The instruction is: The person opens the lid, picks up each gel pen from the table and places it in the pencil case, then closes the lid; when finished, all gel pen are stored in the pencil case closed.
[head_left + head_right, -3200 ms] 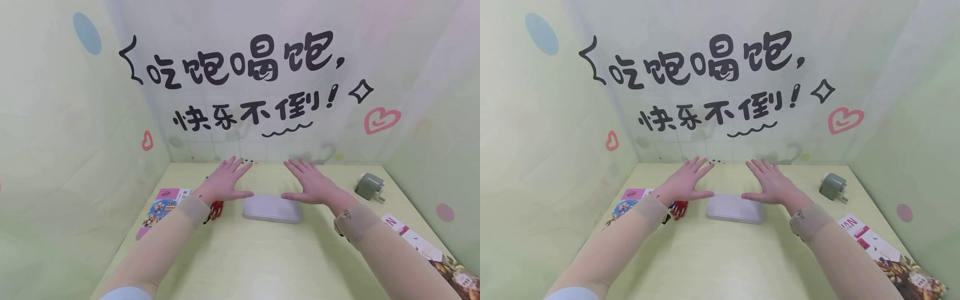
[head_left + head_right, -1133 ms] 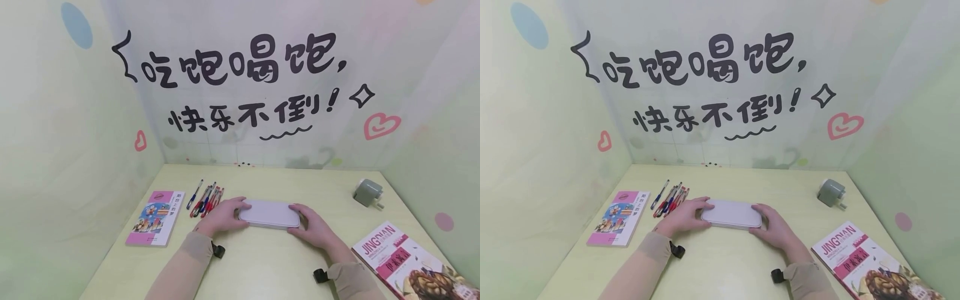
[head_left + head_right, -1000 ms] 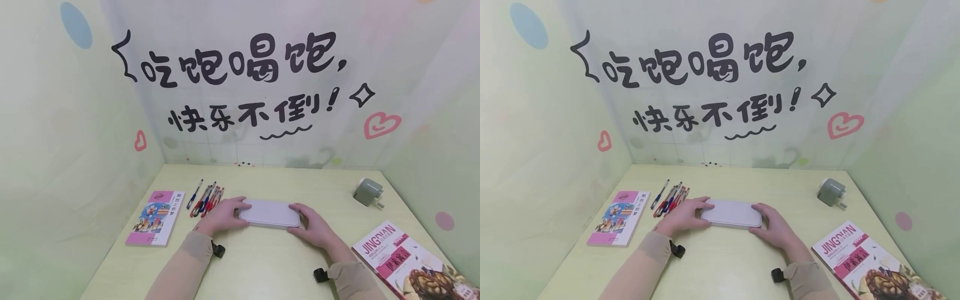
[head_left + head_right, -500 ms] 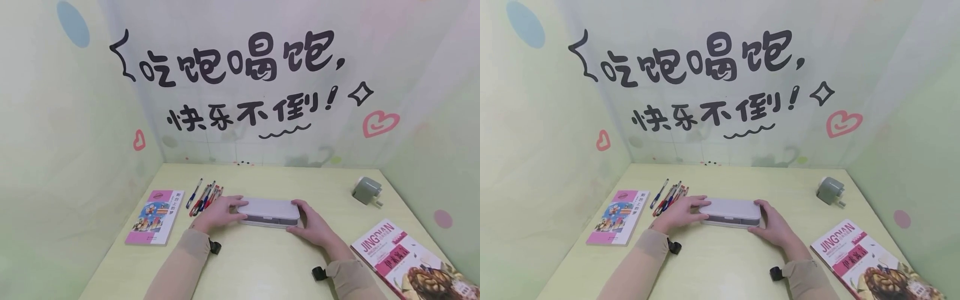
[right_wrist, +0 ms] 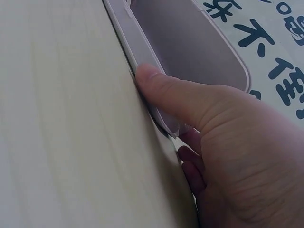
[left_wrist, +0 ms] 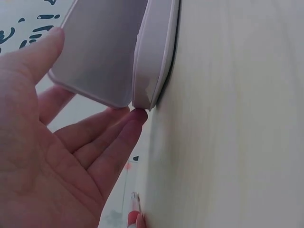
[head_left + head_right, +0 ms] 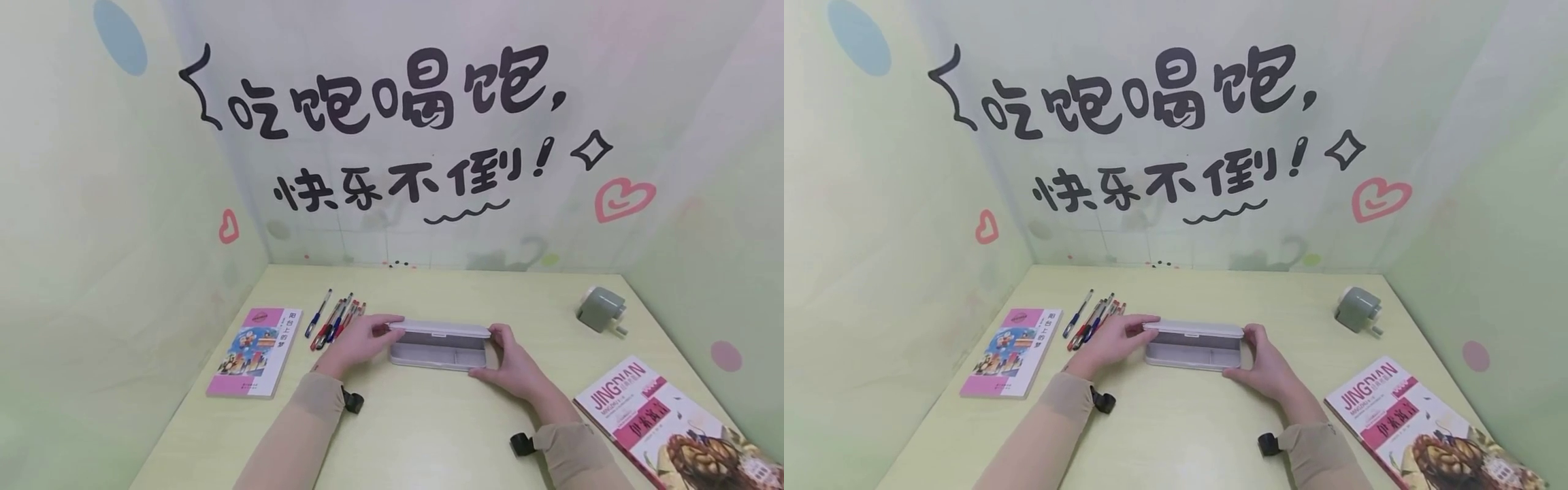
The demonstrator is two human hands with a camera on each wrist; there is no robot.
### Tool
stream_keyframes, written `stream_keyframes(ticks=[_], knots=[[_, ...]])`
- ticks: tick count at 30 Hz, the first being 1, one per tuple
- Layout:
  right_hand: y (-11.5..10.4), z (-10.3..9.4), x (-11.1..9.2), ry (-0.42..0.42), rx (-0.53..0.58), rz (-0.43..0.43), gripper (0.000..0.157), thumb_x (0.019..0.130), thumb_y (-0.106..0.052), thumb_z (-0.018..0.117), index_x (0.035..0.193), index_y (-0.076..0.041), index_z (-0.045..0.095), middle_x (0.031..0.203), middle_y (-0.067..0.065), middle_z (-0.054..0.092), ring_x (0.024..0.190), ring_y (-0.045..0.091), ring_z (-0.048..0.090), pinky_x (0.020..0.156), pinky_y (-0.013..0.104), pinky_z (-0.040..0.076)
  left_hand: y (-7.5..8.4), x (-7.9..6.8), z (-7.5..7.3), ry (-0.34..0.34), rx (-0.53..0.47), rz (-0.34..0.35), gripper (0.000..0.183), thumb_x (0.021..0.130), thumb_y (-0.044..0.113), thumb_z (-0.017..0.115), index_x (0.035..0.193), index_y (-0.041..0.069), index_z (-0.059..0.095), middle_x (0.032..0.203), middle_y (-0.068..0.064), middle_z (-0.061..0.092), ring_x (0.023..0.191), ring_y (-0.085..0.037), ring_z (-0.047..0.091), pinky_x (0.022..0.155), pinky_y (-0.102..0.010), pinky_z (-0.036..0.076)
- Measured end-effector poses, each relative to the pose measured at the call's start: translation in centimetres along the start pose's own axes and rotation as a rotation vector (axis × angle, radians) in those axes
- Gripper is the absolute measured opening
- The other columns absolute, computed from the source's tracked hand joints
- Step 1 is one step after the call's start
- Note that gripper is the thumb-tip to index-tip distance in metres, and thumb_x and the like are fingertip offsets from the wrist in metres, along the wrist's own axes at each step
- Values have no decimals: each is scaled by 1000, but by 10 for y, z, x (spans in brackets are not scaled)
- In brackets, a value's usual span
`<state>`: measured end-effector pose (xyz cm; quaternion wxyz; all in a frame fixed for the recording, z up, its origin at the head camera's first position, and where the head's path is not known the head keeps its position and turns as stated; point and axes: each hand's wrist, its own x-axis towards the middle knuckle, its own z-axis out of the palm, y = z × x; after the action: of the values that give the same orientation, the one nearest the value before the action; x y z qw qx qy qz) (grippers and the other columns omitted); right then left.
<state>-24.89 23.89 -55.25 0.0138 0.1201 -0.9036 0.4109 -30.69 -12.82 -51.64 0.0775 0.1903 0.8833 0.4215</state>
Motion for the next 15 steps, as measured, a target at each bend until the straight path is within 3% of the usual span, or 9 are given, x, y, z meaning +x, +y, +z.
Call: stream_keyframes(ticks=[3, 9, 13, 15], knots=[[0, 0, 1, -8, 19, -10, 105, 84, -34, 98, 157, -2, 29, 167, 36, 44, 159, 56, 38, 132, 71, 25, 2, 1, 2, 53, 10, -11, 63, 103, 70, 63, 151, 30, 68, 145, 0, 75, 134, -25, 70, 118, -53, 55], [-2, -1, 2, -18, 59, -49, 109, 84, -30, 98, 162, -1, 27, 168, 31, 47, 161, 55, 35, 131, 76, 22, 7, 4, 7, 112, 21, -82, 64, 109, 64, 55, 165, 32, 51, 158, -6, 66, 145, -34, 64, 122, -57, 52], [-2, -1, 3, -22, 81, -55, 113, 84, -29, 98, 165, 2, 25, 168, 30, 48, 162, 55, 32, 130, 78, 20, 12, 4, 3, 135, 25, -120, 69, 111, 57, 58, 171, 28, 41, 162, -8, 63, 144, -34, 66, 123, -58, 51], [-2, 0, 3, -21, 69, -51, 116, 84, -30, 97, 167, 3, 24, 168, 28, 48, 161, 56, 32, 130, 78, 20, 13, 4, -3, 182, 74, -137, 68, 111, 54, 59, 170, 26, 41, 160, -8, 64, 137, -31, 70, 118, -56, 55]])
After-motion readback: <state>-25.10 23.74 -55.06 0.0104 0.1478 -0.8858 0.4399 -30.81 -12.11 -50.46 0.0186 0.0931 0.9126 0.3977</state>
